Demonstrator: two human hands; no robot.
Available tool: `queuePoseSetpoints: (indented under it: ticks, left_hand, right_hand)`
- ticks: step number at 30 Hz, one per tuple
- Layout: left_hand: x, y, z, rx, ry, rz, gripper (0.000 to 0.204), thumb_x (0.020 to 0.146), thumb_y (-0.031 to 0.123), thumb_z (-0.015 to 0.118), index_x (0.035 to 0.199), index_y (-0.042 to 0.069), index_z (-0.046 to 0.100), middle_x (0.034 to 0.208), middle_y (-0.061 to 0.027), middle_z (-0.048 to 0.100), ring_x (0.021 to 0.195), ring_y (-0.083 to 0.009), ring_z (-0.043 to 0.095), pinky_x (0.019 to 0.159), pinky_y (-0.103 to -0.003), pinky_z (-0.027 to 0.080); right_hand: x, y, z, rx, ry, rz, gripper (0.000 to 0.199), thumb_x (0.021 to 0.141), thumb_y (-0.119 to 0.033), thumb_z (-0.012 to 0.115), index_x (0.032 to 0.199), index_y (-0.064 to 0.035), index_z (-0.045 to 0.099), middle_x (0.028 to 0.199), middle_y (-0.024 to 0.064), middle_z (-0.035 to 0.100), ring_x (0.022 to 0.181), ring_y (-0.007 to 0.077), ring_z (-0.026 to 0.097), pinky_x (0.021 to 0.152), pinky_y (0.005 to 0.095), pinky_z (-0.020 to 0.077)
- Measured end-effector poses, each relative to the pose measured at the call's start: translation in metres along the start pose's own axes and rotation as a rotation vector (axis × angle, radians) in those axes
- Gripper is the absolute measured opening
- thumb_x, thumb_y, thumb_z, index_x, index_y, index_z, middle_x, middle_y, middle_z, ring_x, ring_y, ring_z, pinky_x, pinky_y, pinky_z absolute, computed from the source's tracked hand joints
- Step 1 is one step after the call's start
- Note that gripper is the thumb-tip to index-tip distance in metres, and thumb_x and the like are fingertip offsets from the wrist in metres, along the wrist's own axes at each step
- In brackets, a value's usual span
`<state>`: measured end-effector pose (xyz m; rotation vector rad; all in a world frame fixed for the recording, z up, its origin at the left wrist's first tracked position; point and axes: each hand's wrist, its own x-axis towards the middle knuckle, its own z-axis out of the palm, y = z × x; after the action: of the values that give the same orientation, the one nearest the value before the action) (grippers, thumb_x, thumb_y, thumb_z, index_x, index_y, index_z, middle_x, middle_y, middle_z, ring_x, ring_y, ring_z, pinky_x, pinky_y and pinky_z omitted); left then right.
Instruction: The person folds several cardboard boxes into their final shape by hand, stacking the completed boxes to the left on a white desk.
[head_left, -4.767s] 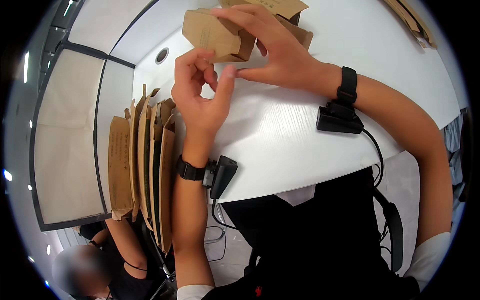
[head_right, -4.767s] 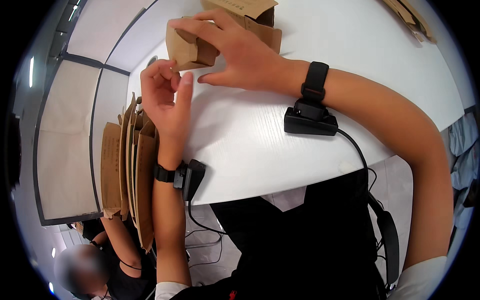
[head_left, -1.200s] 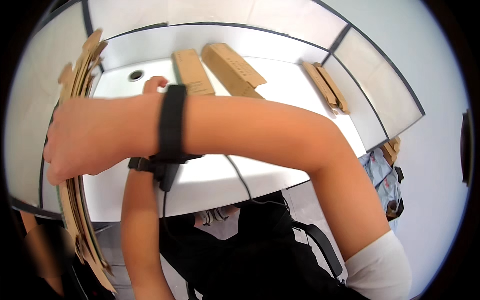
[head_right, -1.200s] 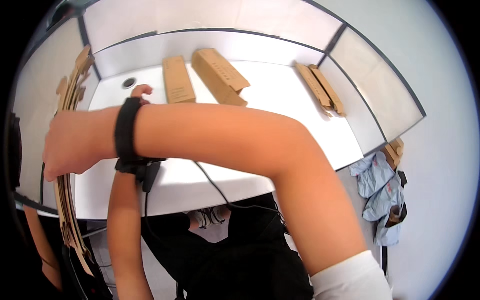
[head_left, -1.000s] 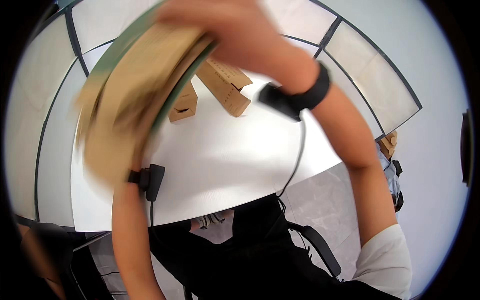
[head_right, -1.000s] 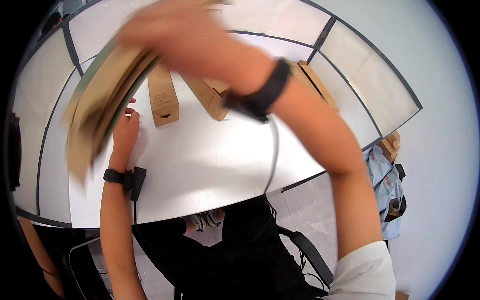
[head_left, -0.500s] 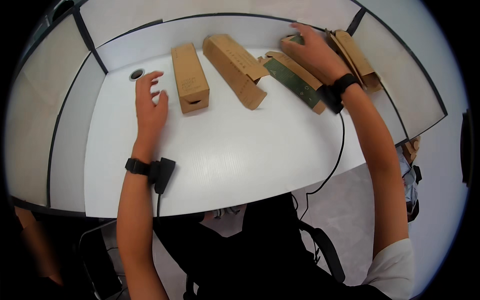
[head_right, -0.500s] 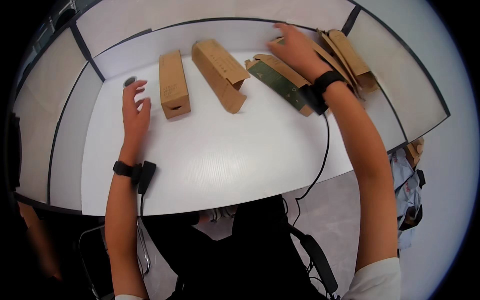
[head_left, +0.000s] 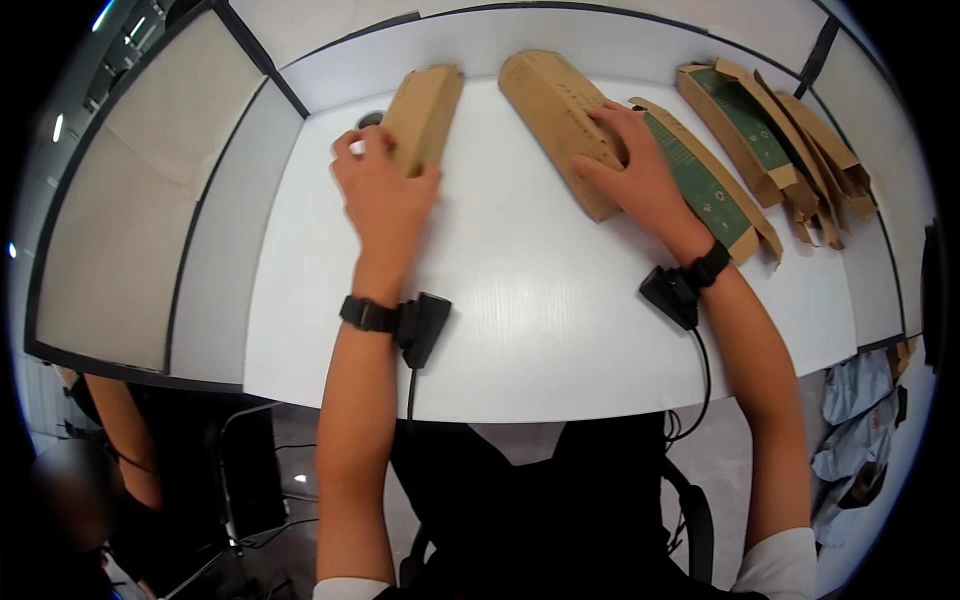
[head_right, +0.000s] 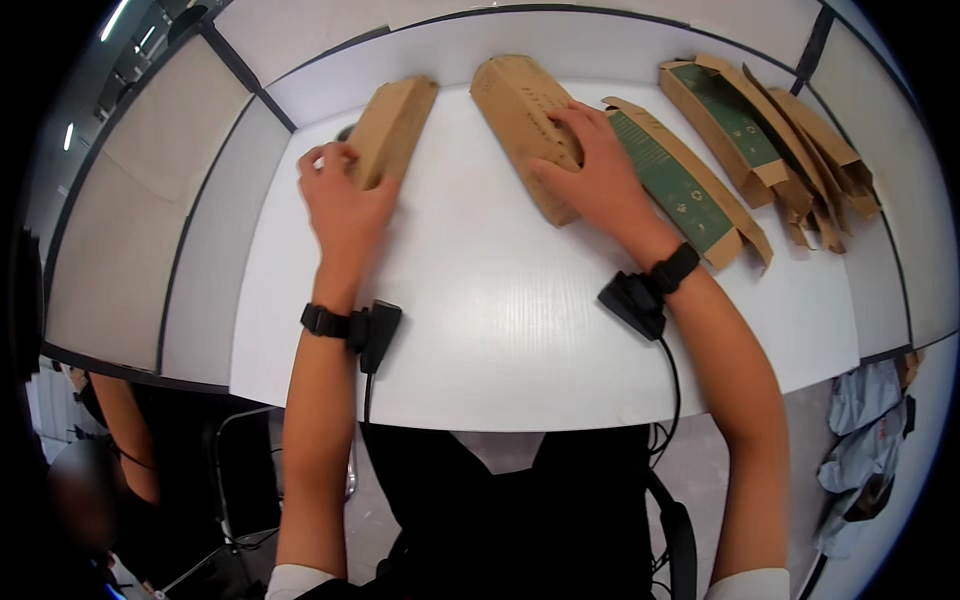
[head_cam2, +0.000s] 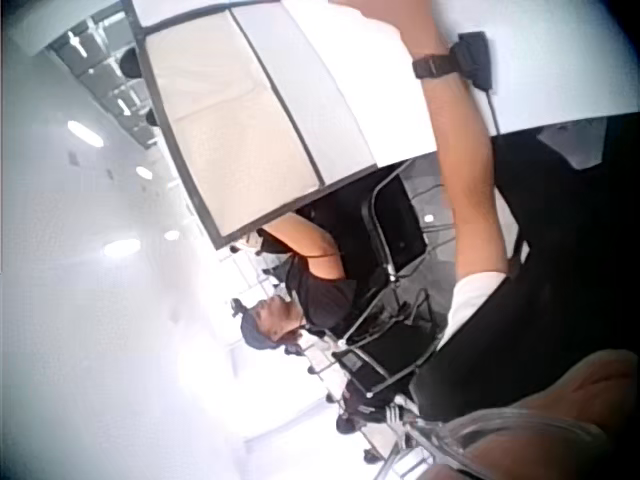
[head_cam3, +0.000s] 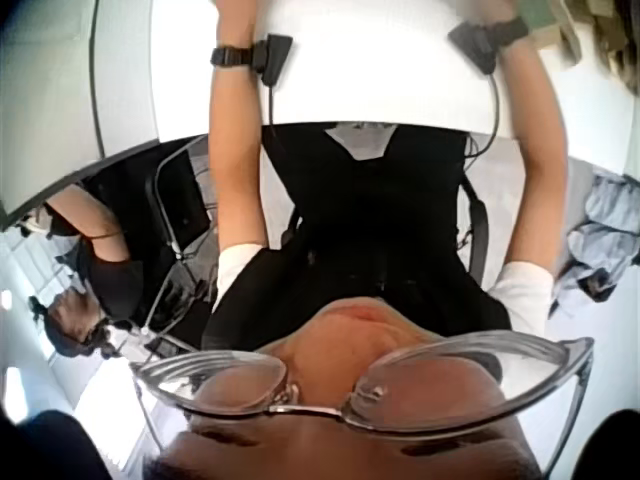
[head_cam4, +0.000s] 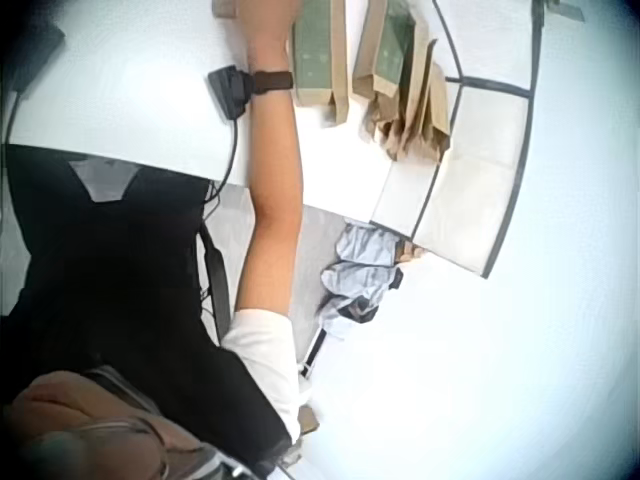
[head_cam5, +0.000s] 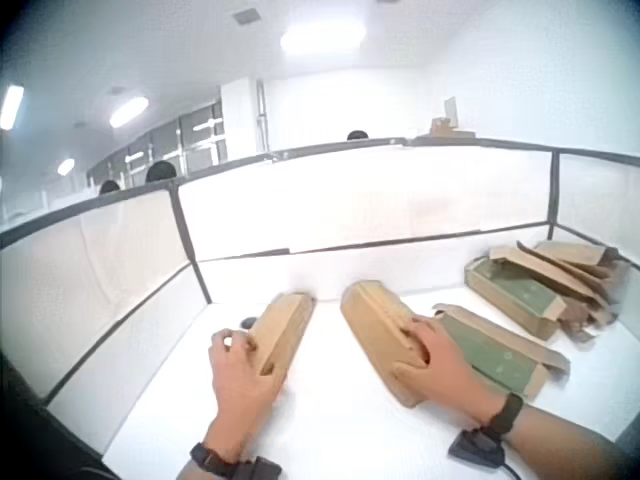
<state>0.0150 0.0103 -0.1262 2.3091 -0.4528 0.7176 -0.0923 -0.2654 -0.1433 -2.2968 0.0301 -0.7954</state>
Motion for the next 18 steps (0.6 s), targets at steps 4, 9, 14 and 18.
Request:
queuePoseSetpoints:
  ticks: [4,9,14,18]
  left_hand:
    - [0.024,-0.055,-0.031,0.183,0.209,-0.14,0.044,0.072,0.017,0.074,0.114,0.011,0.062,0.139,-0.0163,0.045,0.121,-0.0397,0.048,0.091,-0.05,0.052]
    - [0.034,-0.124,-0.042,0.415,0.376,-0.245,0.043,0.073,0.014,0.073,0.115,0.014,0.063,0.141,-0.0151,0.045,0.126,-0.0389,0.044,0.098,-0.051,0.046]
    - [0.042,-0.138,-0.037,0.529,0.39,-0.23,0.046,0.076,0.014,0.072,0.122,0.017,0.066,0.143,-0.0128,0.045,0.135,-0.037,0.037,0.108,-0.055,0.031]
    - [0.047,-0.141,-0.039,0.413,0.475,-0.136,0.045,0.076,0.014,0.068,0.121,0.012,0.065,0.142,-0.0146,0.048,0.133,-0.0379,0.04,0.108,-0.055,0.033]
  right_hand:
    - [-0.009,0.001,0.008,-0.009,0.004,0.05,0.064,0.083,-0.033,0.078,0.135,-0.0024,0.058,0.151,0.0195,0.045,0.135,0.0352,0.05,0.111,0.0419,0.0424]
    - [-0.011,-0.002,0.01,-0.007,-0.001,0.044,0.063,0.083,-0.033,0.078,0.134,-0.0022,0.059,0.151,0.0205,0.045,0.137,0.0357,0.049,0.112,0.0421,0.0414]
    - [-0.013,0.001,0.012,0.077,0.032,0.027,0.064,0.082,-0.027,0.079,0.136,-0.0024,0.056,0.151,0.0216,0.045,0.139,0.0359,0.045,0.114,0.0424,0.0388]
    - [-0.013,-0.015,0.014,0.092,0.138,-0.069,0.066,0.083,-0.024,0.076,0.14,-0.0058,0.049,0.152,0.0221,0.043,0.14,0.037,0.043,0.115,0.0438,0.0374]
